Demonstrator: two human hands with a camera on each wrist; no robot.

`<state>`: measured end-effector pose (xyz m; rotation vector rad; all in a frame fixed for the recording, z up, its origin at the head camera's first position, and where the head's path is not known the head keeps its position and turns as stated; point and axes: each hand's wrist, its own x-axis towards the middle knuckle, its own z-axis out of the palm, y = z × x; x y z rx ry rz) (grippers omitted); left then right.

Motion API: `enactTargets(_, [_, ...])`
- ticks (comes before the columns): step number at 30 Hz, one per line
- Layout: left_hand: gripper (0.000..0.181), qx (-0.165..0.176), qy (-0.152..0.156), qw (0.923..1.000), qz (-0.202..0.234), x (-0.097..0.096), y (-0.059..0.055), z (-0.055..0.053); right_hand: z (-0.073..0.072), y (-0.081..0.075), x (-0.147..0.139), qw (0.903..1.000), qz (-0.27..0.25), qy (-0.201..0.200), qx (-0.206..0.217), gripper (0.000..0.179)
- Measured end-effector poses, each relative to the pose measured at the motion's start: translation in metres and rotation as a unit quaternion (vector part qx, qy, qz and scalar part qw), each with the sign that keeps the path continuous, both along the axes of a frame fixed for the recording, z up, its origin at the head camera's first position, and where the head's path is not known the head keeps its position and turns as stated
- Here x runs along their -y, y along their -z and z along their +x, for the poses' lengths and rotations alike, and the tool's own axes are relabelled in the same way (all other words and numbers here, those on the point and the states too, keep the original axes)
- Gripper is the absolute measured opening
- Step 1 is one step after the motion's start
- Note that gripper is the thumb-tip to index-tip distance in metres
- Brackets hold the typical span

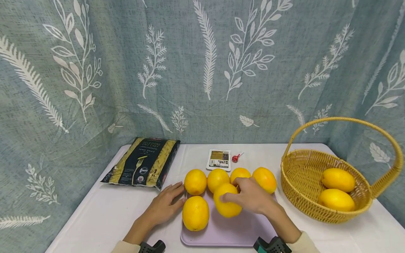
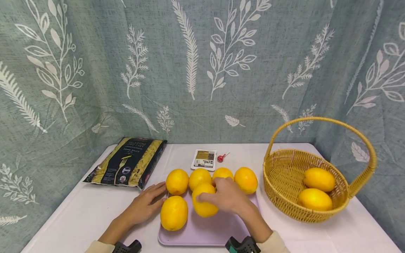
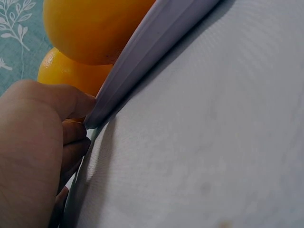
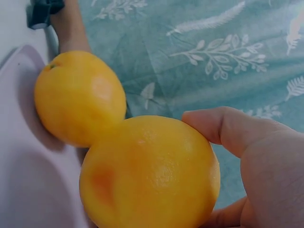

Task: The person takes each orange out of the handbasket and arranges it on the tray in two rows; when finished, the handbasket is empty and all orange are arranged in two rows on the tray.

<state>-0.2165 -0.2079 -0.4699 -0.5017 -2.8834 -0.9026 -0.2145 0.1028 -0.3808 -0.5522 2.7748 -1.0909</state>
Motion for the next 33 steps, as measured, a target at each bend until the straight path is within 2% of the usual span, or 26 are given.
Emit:
enactTargets(12, [0.050,-0.011,0.005,0.9999,-0.002,0.000,0.000,-0.001,0.004,0.013,0.008,0.9994,0.013,-0.028,0.014,0.044])
enactTargets(20, [0.049,-0.028,0.008,0.9995,-0.008,0.000,0.000,0.001,0.005,0.024,0.014,0.9995,0.006,-0.020,0.023,0.054])
enactTargets(33, [0.049,-0.001,-0.001,1.0000,-0.006,0.000,-0.002,0.001,0.006,0.021,0.014,0.9978,0.007,-0.043,0.051,0.052])
